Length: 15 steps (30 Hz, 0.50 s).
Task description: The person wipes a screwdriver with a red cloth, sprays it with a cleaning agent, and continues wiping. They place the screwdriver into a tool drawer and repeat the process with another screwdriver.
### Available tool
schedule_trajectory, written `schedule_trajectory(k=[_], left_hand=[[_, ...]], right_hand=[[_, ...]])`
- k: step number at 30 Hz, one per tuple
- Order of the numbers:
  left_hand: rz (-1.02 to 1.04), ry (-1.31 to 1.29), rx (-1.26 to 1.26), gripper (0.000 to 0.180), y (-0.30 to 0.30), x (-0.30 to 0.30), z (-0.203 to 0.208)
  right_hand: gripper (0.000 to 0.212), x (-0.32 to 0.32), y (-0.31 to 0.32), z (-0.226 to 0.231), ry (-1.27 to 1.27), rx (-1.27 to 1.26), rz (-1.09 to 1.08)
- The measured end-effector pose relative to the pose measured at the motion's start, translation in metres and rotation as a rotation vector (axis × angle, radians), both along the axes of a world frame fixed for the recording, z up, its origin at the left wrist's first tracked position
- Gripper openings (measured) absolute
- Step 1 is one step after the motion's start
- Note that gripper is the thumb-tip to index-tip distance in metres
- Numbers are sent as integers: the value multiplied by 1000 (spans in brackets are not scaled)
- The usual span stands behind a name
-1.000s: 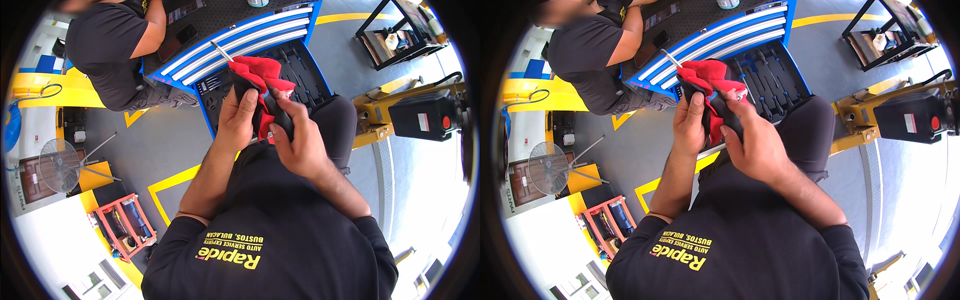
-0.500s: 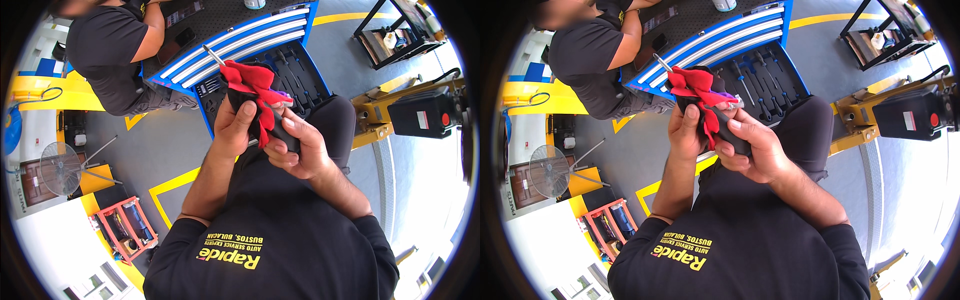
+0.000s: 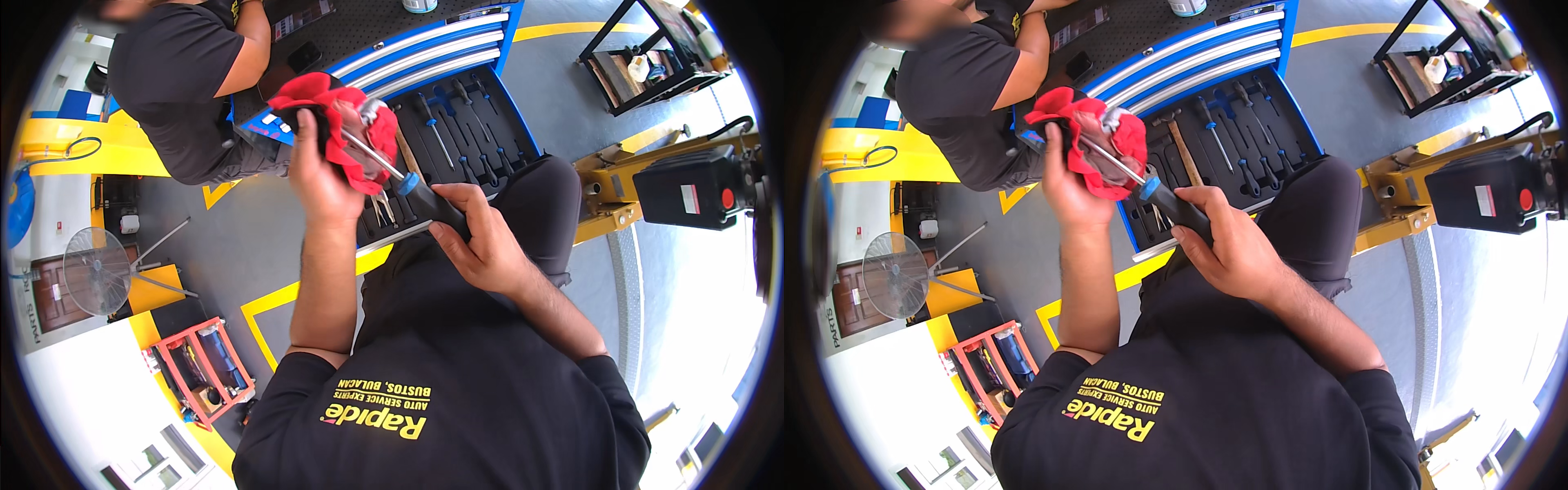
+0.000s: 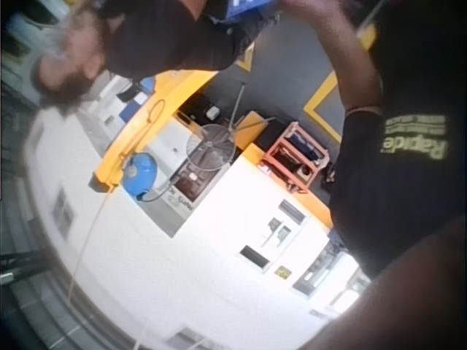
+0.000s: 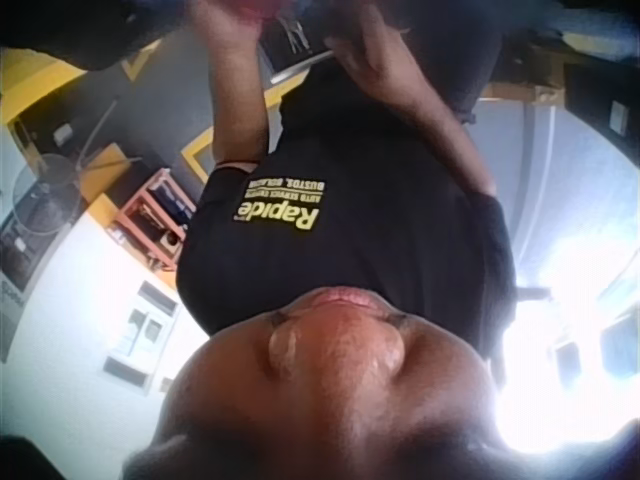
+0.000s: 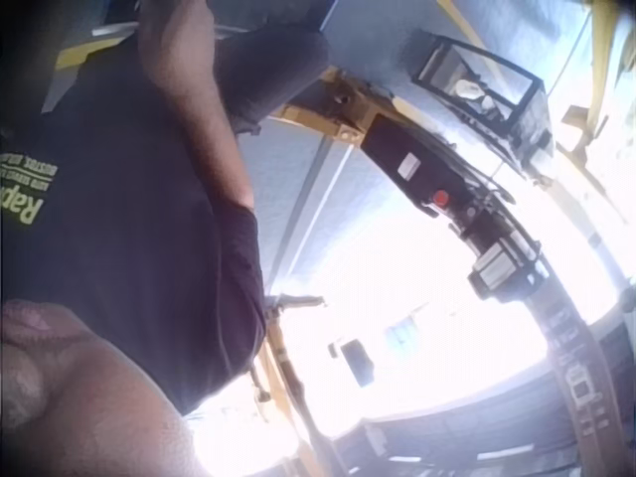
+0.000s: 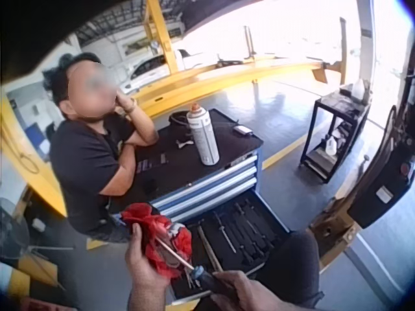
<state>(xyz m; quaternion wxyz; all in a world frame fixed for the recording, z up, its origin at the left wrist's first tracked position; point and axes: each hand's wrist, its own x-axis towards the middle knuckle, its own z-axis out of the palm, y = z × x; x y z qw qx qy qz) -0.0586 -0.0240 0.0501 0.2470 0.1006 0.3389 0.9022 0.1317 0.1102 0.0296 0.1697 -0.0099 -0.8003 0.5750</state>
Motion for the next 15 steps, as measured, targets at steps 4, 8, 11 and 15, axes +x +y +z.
schedule_trajectory(k=[4, 8, 11, 15], left_hand=[[-76, 6, -24, 49, 2, 15, 8], [-353, 356, -270, 54, -2, 39, -20], [-385, 123, -104, 39, -8, 45, -17], [-411, 388, -158, 36, -6, 43, 3]], right_hand=[[40, -2, 0, -4, 51, -118, -2], [33, -3, 6, 9, -88, -597, 93], [30, -1, 19, 8, -190, -1039, 282], [27, 1, 25, 7, -282, -1500, 457]])
